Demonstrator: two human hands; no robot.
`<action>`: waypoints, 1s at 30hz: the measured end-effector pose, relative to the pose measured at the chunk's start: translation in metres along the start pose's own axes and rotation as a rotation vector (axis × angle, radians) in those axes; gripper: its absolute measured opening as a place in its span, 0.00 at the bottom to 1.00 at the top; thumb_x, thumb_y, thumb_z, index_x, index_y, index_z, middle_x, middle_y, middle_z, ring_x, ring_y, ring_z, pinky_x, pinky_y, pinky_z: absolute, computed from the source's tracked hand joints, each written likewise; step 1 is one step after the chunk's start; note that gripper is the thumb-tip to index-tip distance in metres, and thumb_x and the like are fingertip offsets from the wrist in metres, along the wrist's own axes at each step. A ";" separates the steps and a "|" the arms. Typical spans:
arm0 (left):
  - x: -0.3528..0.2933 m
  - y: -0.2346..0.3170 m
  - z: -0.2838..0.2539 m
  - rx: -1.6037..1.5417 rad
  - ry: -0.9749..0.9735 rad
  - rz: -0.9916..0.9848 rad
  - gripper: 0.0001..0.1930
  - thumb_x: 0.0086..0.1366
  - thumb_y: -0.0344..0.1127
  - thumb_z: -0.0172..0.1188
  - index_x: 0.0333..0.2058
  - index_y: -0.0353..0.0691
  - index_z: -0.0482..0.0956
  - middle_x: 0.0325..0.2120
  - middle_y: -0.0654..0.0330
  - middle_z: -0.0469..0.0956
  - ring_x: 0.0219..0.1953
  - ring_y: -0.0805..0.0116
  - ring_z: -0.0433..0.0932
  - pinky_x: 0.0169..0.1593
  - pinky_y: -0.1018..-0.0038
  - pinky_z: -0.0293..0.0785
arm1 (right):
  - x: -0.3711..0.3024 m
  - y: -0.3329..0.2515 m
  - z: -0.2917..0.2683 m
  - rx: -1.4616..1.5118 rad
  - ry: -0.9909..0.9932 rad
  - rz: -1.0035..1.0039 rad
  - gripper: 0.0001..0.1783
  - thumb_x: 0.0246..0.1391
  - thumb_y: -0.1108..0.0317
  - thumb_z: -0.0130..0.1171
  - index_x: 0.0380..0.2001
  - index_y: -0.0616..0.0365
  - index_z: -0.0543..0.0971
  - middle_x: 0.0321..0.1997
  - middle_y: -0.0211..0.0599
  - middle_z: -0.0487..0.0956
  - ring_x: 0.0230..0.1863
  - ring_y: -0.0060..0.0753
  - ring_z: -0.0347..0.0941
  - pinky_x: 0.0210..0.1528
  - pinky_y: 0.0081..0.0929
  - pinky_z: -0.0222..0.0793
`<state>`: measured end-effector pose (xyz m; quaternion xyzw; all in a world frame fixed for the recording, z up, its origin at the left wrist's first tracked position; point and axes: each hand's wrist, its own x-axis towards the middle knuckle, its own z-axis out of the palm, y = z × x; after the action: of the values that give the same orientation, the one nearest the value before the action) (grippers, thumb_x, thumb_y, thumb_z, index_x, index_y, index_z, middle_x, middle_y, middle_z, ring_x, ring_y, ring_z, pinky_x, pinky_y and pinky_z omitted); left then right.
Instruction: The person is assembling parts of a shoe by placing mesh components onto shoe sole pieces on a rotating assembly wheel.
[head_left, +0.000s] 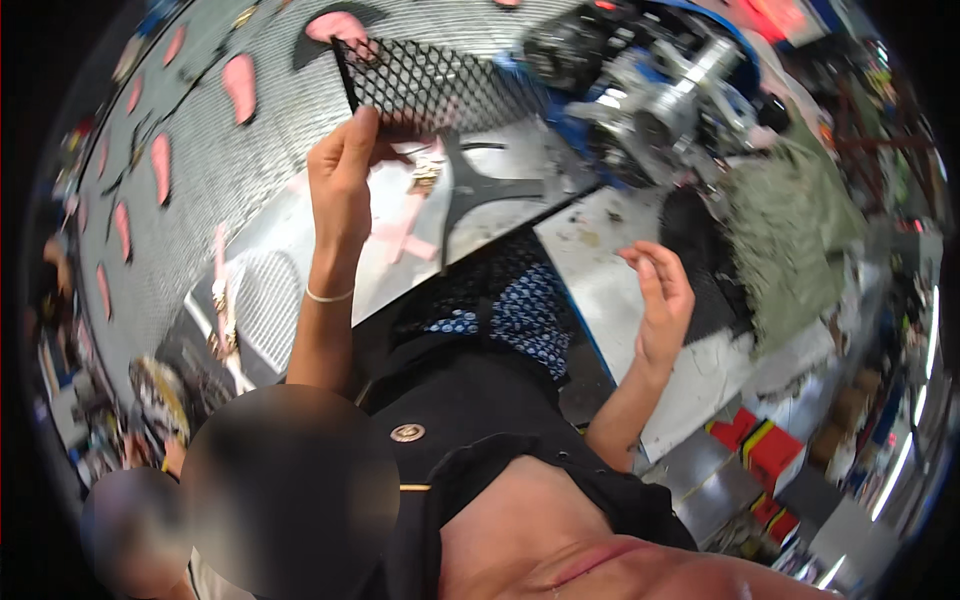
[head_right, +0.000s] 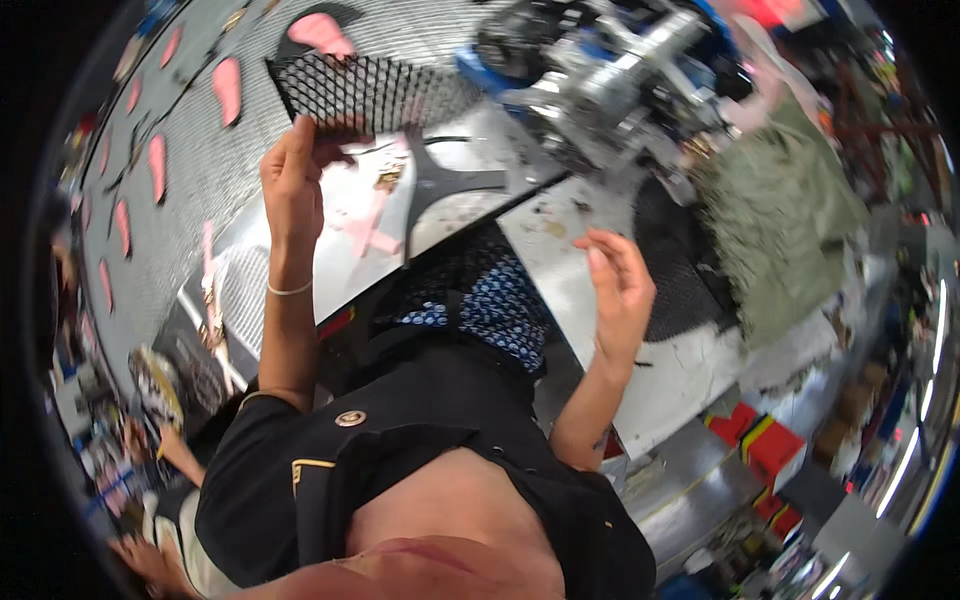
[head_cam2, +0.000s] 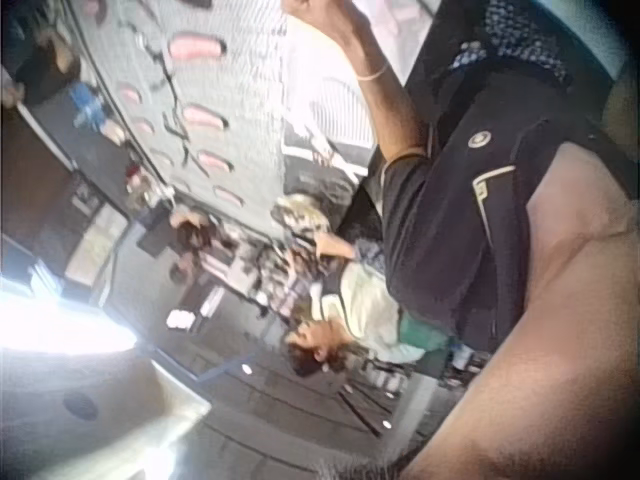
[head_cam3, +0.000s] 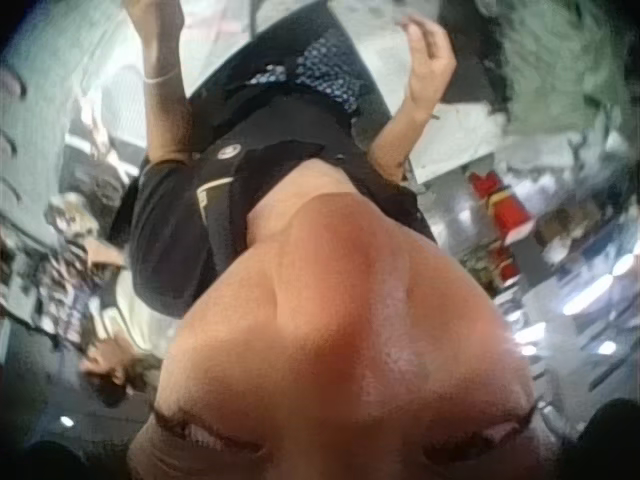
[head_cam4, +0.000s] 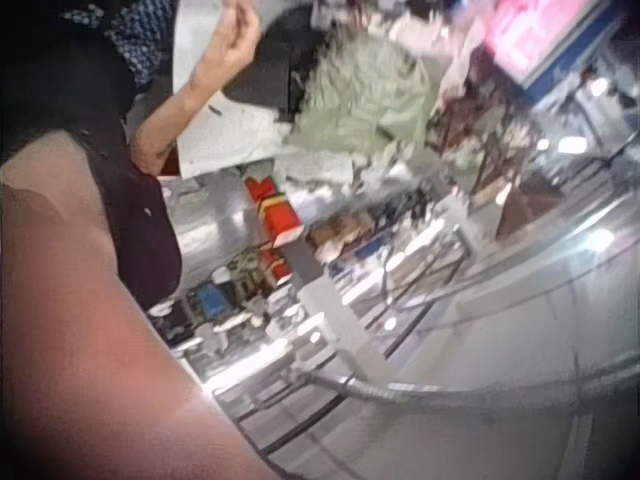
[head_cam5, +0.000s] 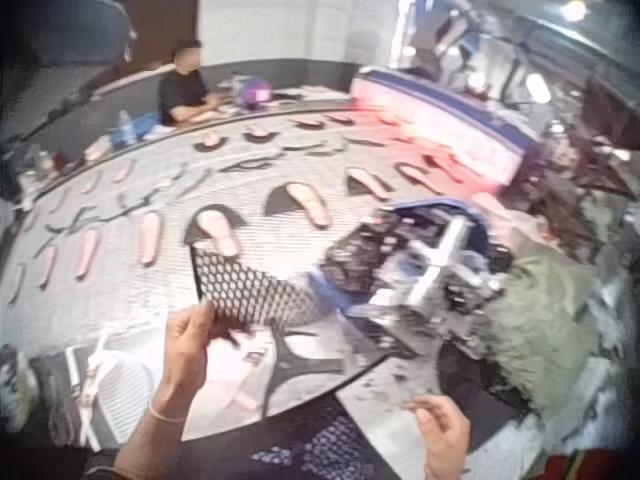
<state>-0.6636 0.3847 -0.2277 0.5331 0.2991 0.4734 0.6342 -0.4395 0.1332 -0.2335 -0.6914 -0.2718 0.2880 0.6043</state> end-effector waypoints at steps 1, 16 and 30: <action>0.005 0.002 -0.023 0.241 0.101 0.149 0.18 0.72 0.39 0.48 0.38 0.28 0.79 0.34 0.51 0.82 0.33 0.65 0.81 0.33 0.75 0.72 | -0.003 0.005 0.000 -0.009 0.009 0.013 0.14 0.59 0.70 0.55 0.45 0.66 0.76 0.41 0.39 0.80 0.44 0.23 0.73 0.51 0.21 0.63; 0.053 -0.065 -0.366 1.513 0.329 0.315 0.25 0.57 0.26 0.50 0.55 0.44 0.73 0.55 0.45 0.70 0.54 0.46 0.72 0.57 0.61 0.69 | 0.005 0.074 0.020 -0.615 0.176 -0.228 0.14 0.56 0.71 0.56 0.46 0.61 0.76 0.57 0.45 0.71 0.58 0.43 0.66 0.58 0.36 0.63; 0.175 -0.097 -0.294 1.749 0.410 0.144 0.34 0.60 0.57 0.54 0.54 0.33 0.68 0.46 0.44 0.76 0.50 0.44 0.73 0.52 0.54 0.69 | 0.003 0.087 0.031 -1.147 0.264 -0.381 0.26 0.55 0.62 0.57 0.54 0.62 0.69 0.62 0.48 0.65 0.69 0.55 0.51 0.68 0.53 0.48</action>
<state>-0.8311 0.6631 -0.3736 0.7479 0.6255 0.2011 -0.0948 -0.4570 0.1459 -0.3235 -0.8753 -0.4249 -0.1050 0.2056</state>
